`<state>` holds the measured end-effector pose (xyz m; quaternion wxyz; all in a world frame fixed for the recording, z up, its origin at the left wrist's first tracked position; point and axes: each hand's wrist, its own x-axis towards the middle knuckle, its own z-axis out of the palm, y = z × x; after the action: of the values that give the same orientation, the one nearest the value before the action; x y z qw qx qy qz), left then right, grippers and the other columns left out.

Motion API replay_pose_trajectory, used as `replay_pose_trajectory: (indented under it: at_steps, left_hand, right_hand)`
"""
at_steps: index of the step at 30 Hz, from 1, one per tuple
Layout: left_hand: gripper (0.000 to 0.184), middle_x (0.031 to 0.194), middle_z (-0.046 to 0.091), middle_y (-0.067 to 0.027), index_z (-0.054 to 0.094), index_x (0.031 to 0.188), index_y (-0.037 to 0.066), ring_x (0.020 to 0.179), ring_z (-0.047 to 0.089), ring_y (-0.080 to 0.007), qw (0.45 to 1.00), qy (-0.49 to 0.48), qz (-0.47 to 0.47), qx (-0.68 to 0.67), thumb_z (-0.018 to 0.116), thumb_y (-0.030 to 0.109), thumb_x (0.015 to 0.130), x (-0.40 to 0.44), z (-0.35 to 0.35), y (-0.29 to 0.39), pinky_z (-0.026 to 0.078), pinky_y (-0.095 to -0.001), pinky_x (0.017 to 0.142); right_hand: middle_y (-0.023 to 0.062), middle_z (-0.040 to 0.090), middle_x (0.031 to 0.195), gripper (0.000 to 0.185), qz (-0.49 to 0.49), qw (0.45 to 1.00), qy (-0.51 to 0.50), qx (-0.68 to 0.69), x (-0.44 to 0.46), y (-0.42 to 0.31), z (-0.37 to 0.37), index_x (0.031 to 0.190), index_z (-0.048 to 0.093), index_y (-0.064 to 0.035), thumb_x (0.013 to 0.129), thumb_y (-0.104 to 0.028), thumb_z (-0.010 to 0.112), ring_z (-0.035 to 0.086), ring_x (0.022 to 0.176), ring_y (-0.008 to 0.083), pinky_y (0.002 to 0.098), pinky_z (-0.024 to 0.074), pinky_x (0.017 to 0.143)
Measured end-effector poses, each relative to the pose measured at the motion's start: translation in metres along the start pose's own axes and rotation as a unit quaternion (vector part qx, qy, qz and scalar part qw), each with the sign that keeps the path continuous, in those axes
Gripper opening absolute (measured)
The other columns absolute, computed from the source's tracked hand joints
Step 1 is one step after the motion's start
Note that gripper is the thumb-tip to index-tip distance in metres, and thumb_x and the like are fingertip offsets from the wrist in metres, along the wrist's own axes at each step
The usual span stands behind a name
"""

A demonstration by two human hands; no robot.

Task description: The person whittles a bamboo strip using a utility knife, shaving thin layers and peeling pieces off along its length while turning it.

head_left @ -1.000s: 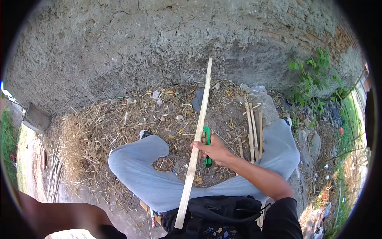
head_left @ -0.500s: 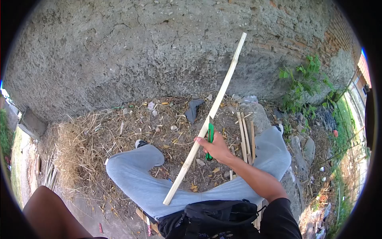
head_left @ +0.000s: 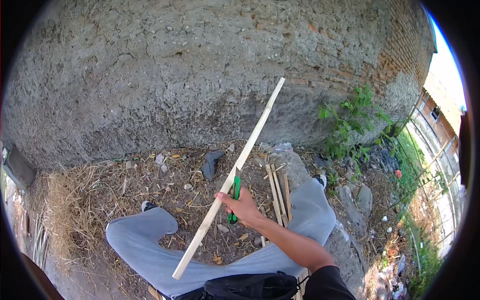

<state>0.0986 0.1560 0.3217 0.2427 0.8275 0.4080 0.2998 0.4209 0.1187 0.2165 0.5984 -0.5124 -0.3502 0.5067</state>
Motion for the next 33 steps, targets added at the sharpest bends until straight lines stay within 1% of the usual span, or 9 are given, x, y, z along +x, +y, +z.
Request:
replay_pose_trajectory:
  at_steps: [2, 4, 8, 11, 14, 18, 20, 29, 33]
  left_hand:
    - [0.055, 0.129, 0.053, -0.0232, 0.048, 0.132, 0.001, 0.128, 0.044, -0.0358, 1.000, 0.005, 0.007, 0.004, 0.054, 0.041, 0.094, -0.002, -0.003, 0.002, 0.036, -0.0460, 0.105]
    - [0.055, 0.129, 0.054, -0.0231, 0.049, 0.132, 0.001, 0.127, 0.045, -0.0357, 0.999, 0.017, 0.028, 0.009, 0.054, 0.041, 0.094, 0.000, -0.008, 0.007, 0.037, -0.0459, 0.104]
    - [0.054, 0.128, 0.054, -0.0228, 0.049, 0.132, 0.001, 0.126, 0.046, -0.0354, 0.996, 0.038, 0.074, 0.020, 0.053, 0.040, 0.094, 0.009, -0.035, 0.027, 0.038, -0.0457, 0.104]
    - [0.054, 0.128, 0.055, -0.0226, 0.049, 0.132, 0.001, 0.126, 0.046, -0.0352, 0.988, 0.078, 0.130, 0.037, 0.053, 0.040, 0.095, 0.017, -0.064, 0.052, 0.038, -0.0455, 0.103]
    - [0.053, 0.127, 0.055, -0.0224, 0.049, 0.131, 0.001, 0.125, 0.047, -0.0350, 0.973, 0.108, 0.193, 0.061, 0.052, 0.039, 0.095, 0.028, -0.099, 0.084, 0.039, -0.0453, 0.102]
    - [0.052, 0.126, 0.055, -0.0221, 0.049, 0.131, 0.001, 0.124, 0.048, -0.0347, 0.954, 0.136, 0.252, 0.085, 0.051, 0.039, 0.095, 0.036, -0.130, 0.113, 0.039, -0.0450, 0.102]
    - [0.052, 0.126, 0.056, -0.0220, 0.049, 0.131, 0.001, 0.124, 0.048, -0.0346, 0.949, 0.137, 0.268, 0.097, 0.051, 0.039, 0.095, 0.038, -0.142, 0.125, 0.040, -0.0449, 0.101]
    - [0.050, 0.124, 0.057, -0.0213, 0.050, 0.131, 0.001, 0.122, 0.050, -0.0340, 0.951, 0.125, 0.263, 0.106, 0.050, 0.038, 0.096, 0.046, -0.137, 0.127, 0.041, -0.0443, 0.100]
    - [0.050, 0.124, 0.057, -0.0211, 0.050, 0.130, 0.001, 0.121, 0.051, -0.0337, 0.953, 0.118, 0.260, 0.103, 0.049, 0.037, 0.096, 0.047, -0.136, 0.124, 0.042, -0.0440, 0.099]
  right_hand:
    - [0.0100, 0.068, 0.086, 0.021, 0.012, 1.000, 0.000, -0.009, 0.002, -0.010, -0.001, 0.101, 0.051, 0.0011, 0.091, -0.010, 0.066, 0.050, 0.052, 0.0078, 0.0244, 0.0404, 0.044]
    - [0.0093, 0.069, 0.087, 0.019, -0.033, 0.999, 0.013, -0.014, -0.001, -0.008, 0.002, 0.100, 0.052, 0.0005, 0.091, -0.009, 0.065, 0.049, 0.051, 0.0073, 0.0241, 0.0407, 0.045]
    - [0.0086, 0.068, 0.085, 0.017, -0.042, 0.998, 0.008, -0.042, -0.005, -0.007, -0.003, 0.100, 0.054, 0.0010, 0.092, -0.011, 0.064, 0.050, 0.052, 0.0068, 0.0239, 0.0408, 0.045]
    - [0.0081, 0.068, 0.085, 0.018, -0.029, 0.997, 0.027, -0.068, -0.008, -0.014, -0.001, 0.100, 0.053, 0.0008, 0.092, -0.010, 0.064, 0.050, 0.052, 0.0067, 0.0240, 0.0411, 0.046]
    - [0.0078, 0.068, 0.085, 0.018, -0.041, 0.998, 0.038, -0.035, -0.005, -0.011, -0.003, 0.101, 0.053, 0.0005, 0.091, -0.009, 0.065, 0.050, 0.052, 0.0070, 0.0244, 0.0415, 0.046]
    - [0.0098, 0.069, 0.088, 0.021, -0.045, 0.998, 0.033, -0.030, -0.007, -0.018, -0.003, 0.106, 0.050, 0.0002, 0.092, -0.008, 0.064, 0.051, 0.052, 0.0077, 0.0242, 0.0420, 0.046]
    - [0.0132, 0.067, 0.094, 0.018, -0.030, 0.999, 0.029, -0.031, -0.013, -0.023, 0.001, 0.105, 0.045, -0.0015, 0.094, -0.005, 0.059, 0.049, 0.054, 0.0065, 0.0228, 0.0422, 0.047]
    - [0.0125, 0.068, 0.091, 0.019, -0.055, 0.996, 0.060, 0.028, -0.005, -0.022, -0.013, 0.102, 0.048, -0.0011, 0.092, -0.005, 0.063, 0.049, 0.053, 0.0074, 0.0237, 0.0410, 0.045]
    - [0.0115, 0.068, 0.090, 0.018, -0.055, 0.996, 0.067, 0.000, -0.007, -0.037, -0.014, 0.103, 0.049, -0.0008, 0.092, -0.006, 0.063, 0.048, 0.052, 0.0061, 0.0230, 0.0408, 0.045]
